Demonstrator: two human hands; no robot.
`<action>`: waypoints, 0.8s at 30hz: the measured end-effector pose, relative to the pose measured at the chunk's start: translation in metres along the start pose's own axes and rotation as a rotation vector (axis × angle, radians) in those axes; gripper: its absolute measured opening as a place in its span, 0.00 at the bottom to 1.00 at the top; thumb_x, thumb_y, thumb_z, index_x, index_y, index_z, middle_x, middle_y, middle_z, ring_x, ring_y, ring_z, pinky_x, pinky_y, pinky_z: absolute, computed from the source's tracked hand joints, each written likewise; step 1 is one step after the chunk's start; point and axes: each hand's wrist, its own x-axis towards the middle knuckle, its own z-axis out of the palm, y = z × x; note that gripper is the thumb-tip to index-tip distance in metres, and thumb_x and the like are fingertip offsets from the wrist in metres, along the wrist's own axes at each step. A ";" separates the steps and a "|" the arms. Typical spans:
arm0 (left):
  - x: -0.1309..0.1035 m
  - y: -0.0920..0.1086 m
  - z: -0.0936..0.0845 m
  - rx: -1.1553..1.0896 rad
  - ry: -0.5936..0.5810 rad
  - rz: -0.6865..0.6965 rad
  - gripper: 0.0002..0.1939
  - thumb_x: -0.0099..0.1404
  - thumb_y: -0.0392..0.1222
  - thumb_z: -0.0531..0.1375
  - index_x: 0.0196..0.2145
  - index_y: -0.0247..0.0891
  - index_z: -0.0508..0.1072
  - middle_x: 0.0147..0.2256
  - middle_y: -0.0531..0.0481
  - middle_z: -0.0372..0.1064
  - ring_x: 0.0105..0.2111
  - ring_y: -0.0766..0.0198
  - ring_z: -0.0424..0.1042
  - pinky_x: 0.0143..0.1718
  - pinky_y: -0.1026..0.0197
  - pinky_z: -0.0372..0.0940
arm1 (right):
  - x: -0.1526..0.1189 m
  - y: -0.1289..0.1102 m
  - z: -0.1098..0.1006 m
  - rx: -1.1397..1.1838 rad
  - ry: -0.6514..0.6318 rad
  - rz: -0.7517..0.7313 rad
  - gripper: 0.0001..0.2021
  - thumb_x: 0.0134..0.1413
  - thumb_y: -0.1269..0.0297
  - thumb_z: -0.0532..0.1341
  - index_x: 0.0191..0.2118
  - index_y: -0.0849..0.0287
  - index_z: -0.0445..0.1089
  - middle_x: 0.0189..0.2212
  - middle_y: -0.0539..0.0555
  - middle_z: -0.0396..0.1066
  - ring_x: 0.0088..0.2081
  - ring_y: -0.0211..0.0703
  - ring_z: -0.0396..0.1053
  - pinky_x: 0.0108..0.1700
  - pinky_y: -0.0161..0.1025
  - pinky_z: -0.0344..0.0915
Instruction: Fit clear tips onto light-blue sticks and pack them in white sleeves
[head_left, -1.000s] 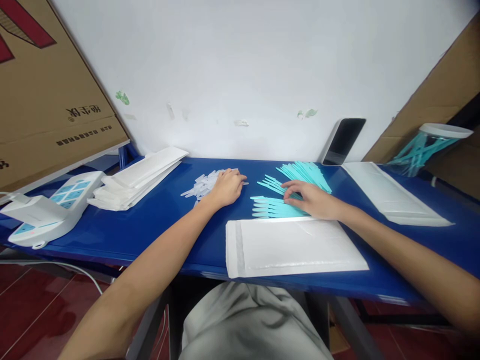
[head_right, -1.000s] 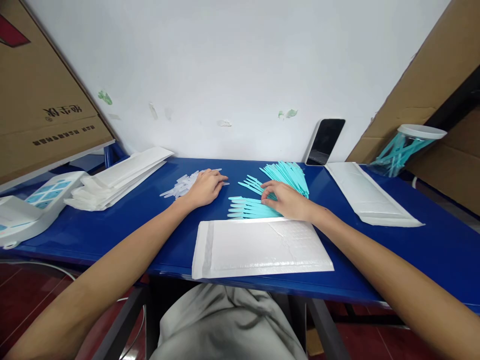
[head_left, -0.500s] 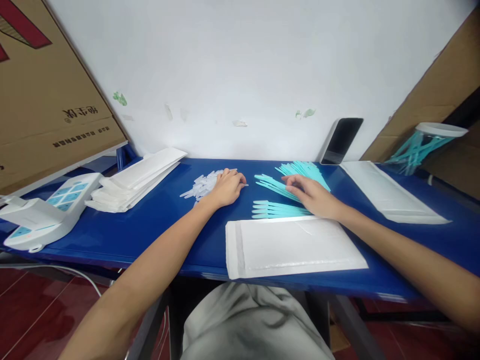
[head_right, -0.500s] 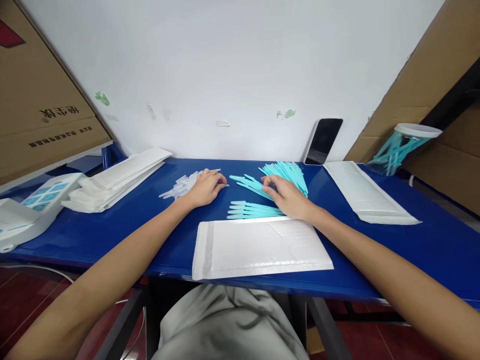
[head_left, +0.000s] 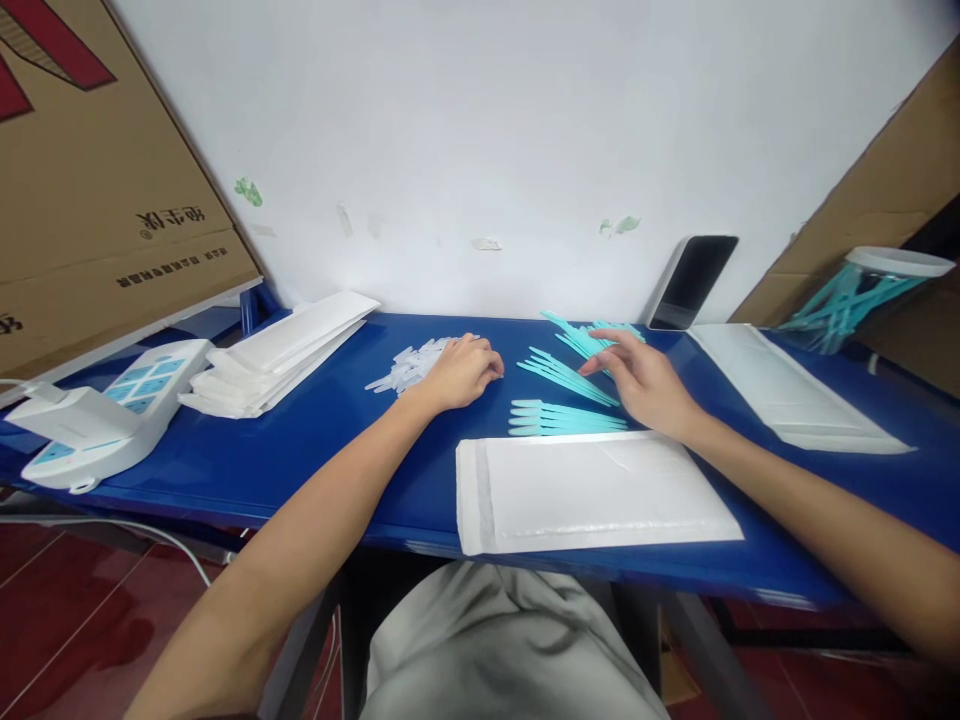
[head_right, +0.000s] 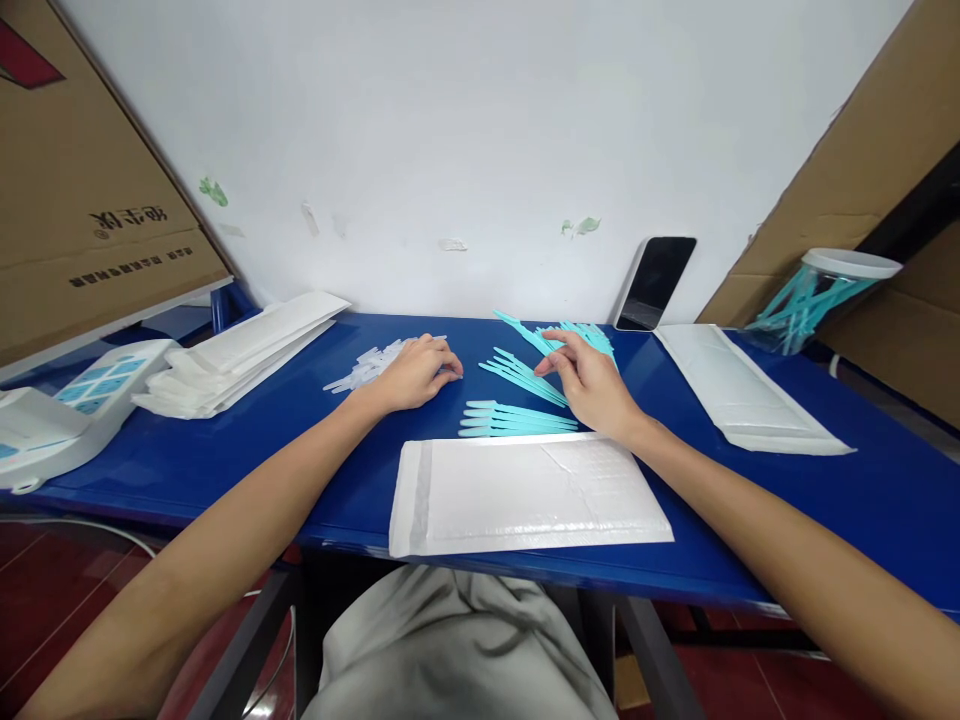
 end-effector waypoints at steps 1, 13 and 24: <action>0.000 0.001 -0.001 -0.004 0.022 0.019 0.11 0.70 0.38 0.54 0.40 0.40 0.78 0.42 0.43 0.73 0.46 0.50 0.67 0.46 0.50 0.59 | 0.000 0.000 0.000 -0.014 -0.002 -0.010 0.19 0.69 0.54 0.50 0.57 0.57 0.65 0.36 0.56 0.79 0.31 0.48 0.73 0.37 0.46 0.67; 0.013 0.013 -0.003 -1.109 0.437 -0.353 0.13 0.60 0.46 0.66 0.38 0.34 0.76 0.35 0.46 0.78 0.36 0.62 0.74 0.41 0.60 0.66 | -0.005 -0.011 -0.010 -0.260 -0.074 -0.141 0.17 0.67 0.61 0.49 0.48 0.57 0.73 0.19 0.48 0.65 0.24 0.46 0.65 0.32 0.42 0.59; 0.010 0.025 0.000 -1.266 0.360 -0.324 0.15 0.58 0.46 0.68 0.39 0.35 0.76 0.37 0.44 0.80 0.38 0.61 0.76 0.46 0.57 0.66 | -0.005 -0.007 -0.005 -0.259 -0.132 -0.204 0.18 0.69 0.56 0.49 0.49 0.55 0.73 0.42 0.56 0.79 0.41 0.53 0.75 0.42 0.45 0.64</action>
